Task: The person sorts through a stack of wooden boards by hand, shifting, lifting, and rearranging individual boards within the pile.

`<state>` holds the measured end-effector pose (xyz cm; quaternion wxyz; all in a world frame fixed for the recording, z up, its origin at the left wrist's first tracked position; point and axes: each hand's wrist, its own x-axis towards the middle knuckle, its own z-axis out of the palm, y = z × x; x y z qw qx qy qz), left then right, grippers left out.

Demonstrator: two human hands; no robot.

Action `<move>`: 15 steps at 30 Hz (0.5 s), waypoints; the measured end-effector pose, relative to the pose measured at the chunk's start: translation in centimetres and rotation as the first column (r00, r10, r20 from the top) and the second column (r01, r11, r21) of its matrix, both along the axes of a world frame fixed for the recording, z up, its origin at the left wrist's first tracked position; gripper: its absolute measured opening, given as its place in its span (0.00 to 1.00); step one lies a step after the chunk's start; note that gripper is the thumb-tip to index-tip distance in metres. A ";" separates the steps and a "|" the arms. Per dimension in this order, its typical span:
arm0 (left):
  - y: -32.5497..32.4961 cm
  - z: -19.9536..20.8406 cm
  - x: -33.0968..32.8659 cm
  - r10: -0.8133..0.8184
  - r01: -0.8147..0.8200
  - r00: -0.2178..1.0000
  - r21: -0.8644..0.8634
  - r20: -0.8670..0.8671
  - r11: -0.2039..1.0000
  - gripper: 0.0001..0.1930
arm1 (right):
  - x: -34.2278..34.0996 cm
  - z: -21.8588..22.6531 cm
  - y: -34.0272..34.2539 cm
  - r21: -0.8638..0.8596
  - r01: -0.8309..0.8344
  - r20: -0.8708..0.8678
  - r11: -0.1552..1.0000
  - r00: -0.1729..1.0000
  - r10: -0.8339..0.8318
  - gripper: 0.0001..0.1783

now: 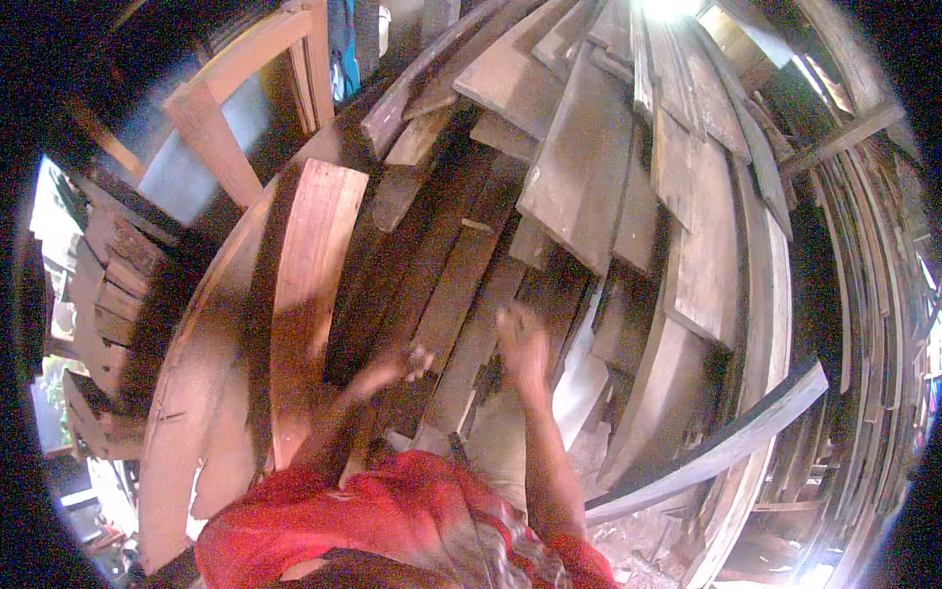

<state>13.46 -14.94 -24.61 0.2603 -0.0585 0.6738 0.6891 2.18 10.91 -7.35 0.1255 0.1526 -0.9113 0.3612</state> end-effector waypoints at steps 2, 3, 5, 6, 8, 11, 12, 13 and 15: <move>-1.1 2.7 4.1 0.053 -0.047 0.993 -0.066 0.106 0.997 0.29 | 6.2 -0.3 1.5 -0.302 0.259 0.618 0.918 0.786 -0.018 0.21; -1.6 5.0 4.6 0.108 -0.124 0.992 -0.302 -0.070 0.945 0.30 | 8.2 -1.6 3.4 -0.289 0.273 0.619 0.918 0.784 -0.038 0.21; -4.3 7.4 4.0 0.174 -0.253 0.963 -0.484 -0.204 0.838 0.29 | 10.3 -4.7 7.1 -0.213 0.202 0.546 0.956 0.836 -0.055 0.18; -5.8 8.4 3.6 0.298 -0.403 0.913 -0.504 -0.279 0.764 0.29 | 10.7 -4.1 7.6 -0.208 0.193 0.552 0.959 0.833 -0.048 0.18; -9.5 10.5 1.5 0.427 -0.505 0.860 -0.578 -0.279 0.640 0.28 | 10.6 -2.0 7.8 -0.180 0.252 0.560 0.951 0.821 -0.112 0.20; -13.1 12.6 -0.8 0.550 -0.688 0.721 -0.520 -0.420 0.505 0.22 | 8.9 1.6 6.6 -0.025 0.091 0.303 0.996 0.950 -0.079 0.23; -13.2 14.8 -1.4 0.554 -0.718 0.688 -0.551 -0.470 0.425 0.23 | 8.3 3.8 5.7 -0.049 0.183 0.489 0.982 0.861 -0.137 0.26; -17.3 9.8 -0.9 0.387 -0.683 0.713 -0.703 -0.584 0.199 0.27 | 7.7 5.8 4.4 -0.069 0.190 0.481 0.979 0.866 -0.134 0.26; -18.9 6.3 -3.3 0.296 -0.755 0.649 -0.640 -0.701 0.142 0.33 | 6.5 8.2 3.4 -0.160 0.136 0.511 0.978 0.859 -0.035 0.25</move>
